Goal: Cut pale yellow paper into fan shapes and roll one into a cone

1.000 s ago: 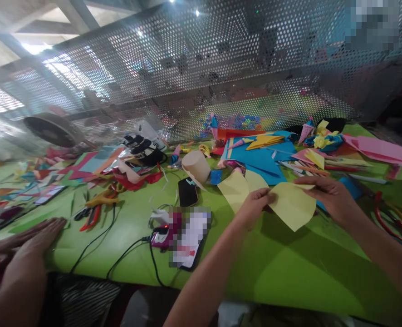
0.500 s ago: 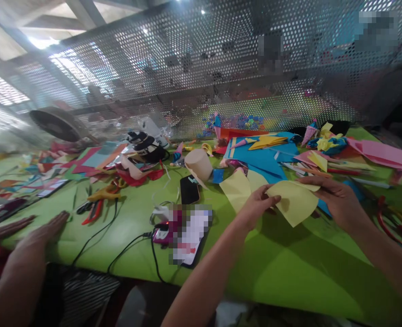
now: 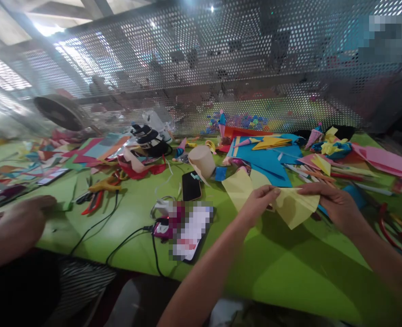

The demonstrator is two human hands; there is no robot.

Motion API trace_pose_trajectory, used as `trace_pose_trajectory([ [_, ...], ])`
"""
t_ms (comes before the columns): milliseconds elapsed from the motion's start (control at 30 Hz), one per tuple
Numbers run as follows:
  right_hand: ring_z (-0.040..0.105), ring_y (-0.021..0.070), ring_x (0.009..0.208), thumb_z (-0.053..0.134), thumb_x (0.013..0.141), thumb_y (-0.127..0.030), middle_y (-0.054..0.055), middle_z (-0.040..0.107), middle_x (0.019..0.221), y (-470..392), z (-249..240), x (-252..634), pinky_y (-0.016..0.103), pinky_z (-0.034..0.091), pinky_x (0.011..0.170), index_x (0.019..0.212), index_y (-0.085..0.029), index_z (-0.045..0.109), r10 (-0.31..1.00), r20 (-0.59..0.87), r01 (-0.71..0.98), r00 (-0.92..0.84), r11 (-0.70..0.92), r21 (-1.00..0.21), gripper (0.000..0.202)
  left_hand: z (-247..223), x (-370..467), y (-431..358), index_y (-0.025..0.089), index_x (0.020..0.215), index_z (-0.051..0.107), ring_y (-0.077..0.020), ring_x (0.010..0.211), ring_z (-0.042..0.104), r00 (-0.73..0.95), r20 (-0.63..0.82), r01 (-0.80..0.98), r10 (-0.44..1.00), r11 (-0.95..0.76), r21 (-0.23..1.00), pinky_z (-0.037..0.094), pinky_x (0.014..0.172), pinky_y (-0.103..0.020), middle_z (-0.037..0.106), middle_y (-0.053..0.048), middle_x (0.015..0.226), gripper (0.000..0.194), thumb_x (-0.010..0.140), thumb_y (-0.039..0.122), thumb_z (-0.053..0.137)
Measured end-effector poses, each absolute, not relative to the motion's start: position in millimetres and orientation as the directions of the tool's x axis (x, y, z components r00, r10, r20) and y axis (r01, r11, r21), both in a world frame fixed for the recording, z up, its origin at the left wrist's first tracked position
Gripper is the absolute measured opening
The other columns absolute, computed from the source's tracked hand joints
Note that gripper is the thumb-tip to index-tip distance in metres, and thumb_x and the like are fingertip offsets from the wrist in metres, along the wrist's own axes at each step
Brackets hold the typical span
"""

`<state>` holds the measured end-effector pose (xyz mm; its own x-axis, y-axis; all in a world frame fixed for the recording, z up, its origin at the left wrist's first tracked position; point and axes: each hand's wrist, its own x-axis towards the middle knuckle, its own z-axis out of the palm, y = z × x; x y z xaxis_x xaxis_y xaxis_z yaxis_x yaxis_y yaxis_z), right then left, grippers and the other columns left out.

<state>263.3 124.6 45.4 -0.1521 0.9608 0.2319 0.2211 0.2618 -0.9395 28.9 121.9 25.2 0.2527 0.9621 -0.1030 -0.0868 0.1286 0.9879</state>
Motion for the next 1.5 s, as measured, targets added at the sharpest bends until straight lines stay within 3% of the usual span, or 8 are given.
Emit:
trace_pose_trajectory([
  [133,0.069,0.0296,0.111,0.064,0.086,-0.025,0.003,0.080,0.110,123.7,44.6,263.9,0.042,0.053,0.095,0.093,-0.035,0.086,0.944,0.239,0.238,-0.226,0.291,-0.927,0.025,29.4,27.6,120.6,0.018,0.095,0.075,-0.0163,0.080,0.059,0.241,0.016,0.147,0.971,-0.053,0.988,0.041,0.068,-0.025,0.068,-0.003,0.085,0.044,0.090,0.060,0.063],
  [233,0.070,0.0291,0.109,0.061,0.084,-0.018,0.003,0.080,0.113,123.7,42.6,265.3,0.041,0.054,0.094,0.097,-0.034,0.086,0.913,0.231,0.230,-0.337,0.318,-0.920,0.032,33.1,27.1,118.3,0.020,0.104,0.077,-0.0200,0.091,0.064,0.328,0.088,0.194,0.941,-0.159,0.968,0.044,0.077,-0.027,0.074,-0.005,0.100,0.043,0.092,0.058,0.061],
  [367,0.070,0.0281,0.106,0.057,0.081,-0.013,0.003,0.079,0.113,123.9,39.1,266.4,0.041,0.055,0.092,0.098,-0.033,0.085,0.893,0.214,0.259,-0.396,0.332,-0.907,0.038,32.8,27.8,117.2,0.020,0.114,0.076,-0.0215,0.094,0.065,0.421,0.047,0.238,0.906,-0.161,0.958,0.045,0.078,-0.027,0.076,-0.007,0.108,0.042,0.090,0.054,0.065],
  [533,0.069,0.0273,0.108,0.061,0.091,-0.028,0.003,0.077,0.120,122.5,39.4,265.6,0.038,0.057,0.083,0.117,-0.035,0.079,0.926,0.161,0.265,-0.342,0.259,-0.929,0.032,27.9,29.2,120.4,0.017,0.099,0.073,-0.0156,0.074,0.055,0.387,0.035,0.272,0.922,-0.151,0.950,0.037,0.064,-0.025,0.067,-0.003,0.084,0.038,0.092,0.053,0.061],
  [733,0.062,0.0304,0.122,0.066,0.092,-0.047,0.006,0.064,0.140,119.6,47.1,263.1,0.034,0.059,0.081,0.140,-0.034,0.063,0.949,0.118,0.228,-0.292,0.189,-0.955,0.050,28.0,30.7,121.4,0.018,0.080,0.061,-0.0130,0.066,0.046,0.263,0.044,0.300,0.964,-0.125,0.946,0.030,0.059,-0.026,0.053,0.002,0.071,0.033,0.093,0.049,0.059],
  [867,0.065,0.0278,0.109,0.082,0.079,-0.045,0.006,0.065,0.133,120.0,45.4,259.2,0.036,0.059,0.080,0.129,-0.034,0.066,0.929,0.215,0.355,-0.301,0.319,-0.879,0.053,29.7,30.4,118.9,0.019,0.078,0.058,-0.0131,0.068,0.046,0.329,0.062,0.310,0.942,-0.169,0.936,0.030,0.059,-0.026,0.051,0.002,0.072,0.036,0.094,0.052,0.057],
  [1233,0.064,0.0210,0.075,0.074,0.087,-0.046,0.003,0.076,0.089,125.4,42.6,262.2,0.031,0.051,0.064,0.100,-0.027,0.076,0.911,0.269,0.456,-0.313,0.393,-0.799,0.024,34.6,27.6,118.8,0.019,0.078,0.058,-0.0115,0.065,0.040,0.419,-0.009,0.289,0.908,-0.124,0.949,0.027,0.058,-0.025,0.044,0.004,0.068,0.038,0.090,0.055,0.061],
  [1500,0.070,0.0243,0.091,0.072,0.091,-0.035,0.006,0.077,0.096,124.9,40.1,263.2,0.034,0.056,0.076,0.098,-0.025,0.078,0.866,0.355,0.392,-0.352,0.481,-0.784,0.014,38.7,25.8,116.1,0.017,0.081,0.060,-0.0117,0.068,0.041,0.477,-0.121,0.137,0.871,0.062,0.989,0.031,0.063,-0.026,0.047,0.003,0.072,0.050,0.087,0.067,0.061],
])
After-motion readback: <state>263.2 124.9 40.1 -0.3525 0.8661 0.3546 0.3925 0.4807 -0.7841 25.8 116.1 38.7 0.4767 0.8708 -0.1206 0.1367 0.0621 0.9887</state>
